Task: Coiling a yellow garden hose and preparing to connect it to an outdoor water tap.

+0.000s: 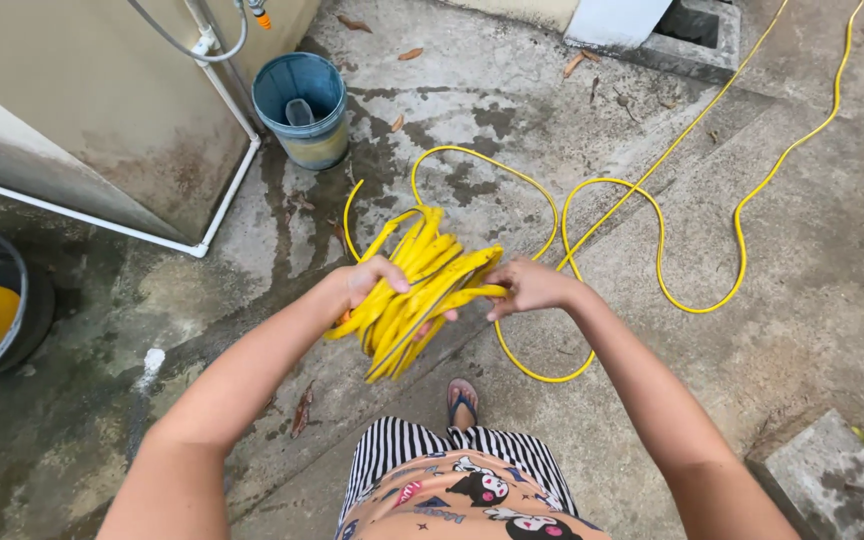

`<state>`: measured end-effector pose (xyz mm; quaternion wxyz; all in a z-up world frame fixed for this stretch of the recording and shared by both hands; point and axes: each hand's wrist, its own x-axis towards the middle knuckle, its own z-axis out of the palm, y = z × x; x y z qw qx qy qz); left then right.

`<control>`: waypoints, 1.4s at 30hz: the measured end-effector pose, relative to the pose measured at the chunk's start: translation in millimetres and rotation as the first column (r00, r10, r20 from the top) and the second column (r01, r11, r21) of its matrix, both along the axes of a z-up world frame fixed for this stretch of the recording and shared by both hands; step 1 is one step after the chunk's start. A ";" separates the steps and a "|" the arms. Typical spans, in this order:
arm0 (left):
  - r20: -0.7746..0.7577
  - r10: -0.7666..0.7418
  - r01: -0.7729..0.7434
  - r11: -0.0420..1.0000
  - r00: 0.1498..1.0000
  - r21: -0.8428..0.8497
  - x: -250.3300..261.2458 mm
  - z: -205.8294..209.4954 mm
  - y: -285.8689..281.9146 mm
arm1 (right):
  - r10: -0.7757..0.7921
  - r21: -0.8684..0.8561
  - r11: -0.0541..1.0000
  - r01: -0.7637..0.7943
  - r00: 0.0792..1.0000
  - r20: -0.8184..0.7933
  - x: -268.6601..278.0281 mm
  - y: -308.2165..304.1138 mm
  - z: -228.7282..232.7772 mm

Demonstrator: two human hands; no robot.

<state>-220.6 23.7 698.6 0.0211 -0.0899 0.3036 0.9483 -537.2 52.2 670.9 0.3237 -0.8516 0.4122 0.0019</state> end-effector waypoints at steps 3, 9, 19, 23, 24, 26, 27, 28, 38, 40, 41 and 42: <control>-0.172 -0.082 0.098 0.991 0.982 0.088 21.7 14.1 3.7 | -0.269 -0.093 0.956 0.279 0.957 0.111 -36.4 2.8 -94.3; -0.106 0.160 -0.162 0.987 0.981 -0.006 117.5 86.3 21.6 | -0.434 -0.479 0.729 0.488 0.872 0.228 -123.6 -2.2 -299.6; -0.224 0.684 -0.720 0.652 0.694 -0.238 193.4 21.1 3.5 | -0.709 -0.132 0.685 0.717 0.697 0.110 -22.0 55.9 -191.9; -0.265 0.826 -0.868 0.473 0.497 -0.152 188.1 4.3 11.6 | -0.608 0.117 0.794 0.597 0.783 0.135 54.6 108.4 -148.8; -0.255 0.866 -0.902 0.403 0.431 -0.154 188.6 4.3 14.7 | -0.562 0.182 0.826 0.533 0.800 0.211 66.6 113.8 -148.1; -0.284 0.876 -0.921 0.360 0.389 -0.149 189.9 3.4 18.3 | -0.541 0.248 0.838 0.486 0.799 0.263 54.5 111.4 -131.6; -0.321 0.874 -0.931 0.339 0.366 -0.140 190.1 3.1 19.0 | -0.540 0.307 0.836 0.455 0.783 0.309 47.6 108.6 -123.1; -0.319 0.881 -0.936 0.320 0.350 -0.144 196.6 6.5 24.2 | -0.524 0.309 0.845 0.437 0.792 0.313 22.6 103.3 -143.2; -0.513 0.679 -0.816 0.574 0.525 -0.075 220.4 28.5 49.1 | -0.403 -0.067 0.902 0.426 0.887 0.224 -90.3 83.4 -340.7; -0.450 0.709 -0.822 0.559 0.544 -0.112 202.5 26.2 50.4 | -0.522 0.026 0.853 0.522 0.852 0.031 -61.4 73.9 -311.0; -0.402 0.760 -0.854 0.502 0.511 -0.137 193.5 22.2 50.7 | -0.738 -0.020 0.664 0.747 0.660 0.144 -36.7 68.7 -275.6; -0.353 0.807 -0.880 0.445 0.473 -0.163 184.7 17.6 52.4 | -0.876 -0.028 0.413 0.910 0.406 0.260 -11.6 66.3 -240.6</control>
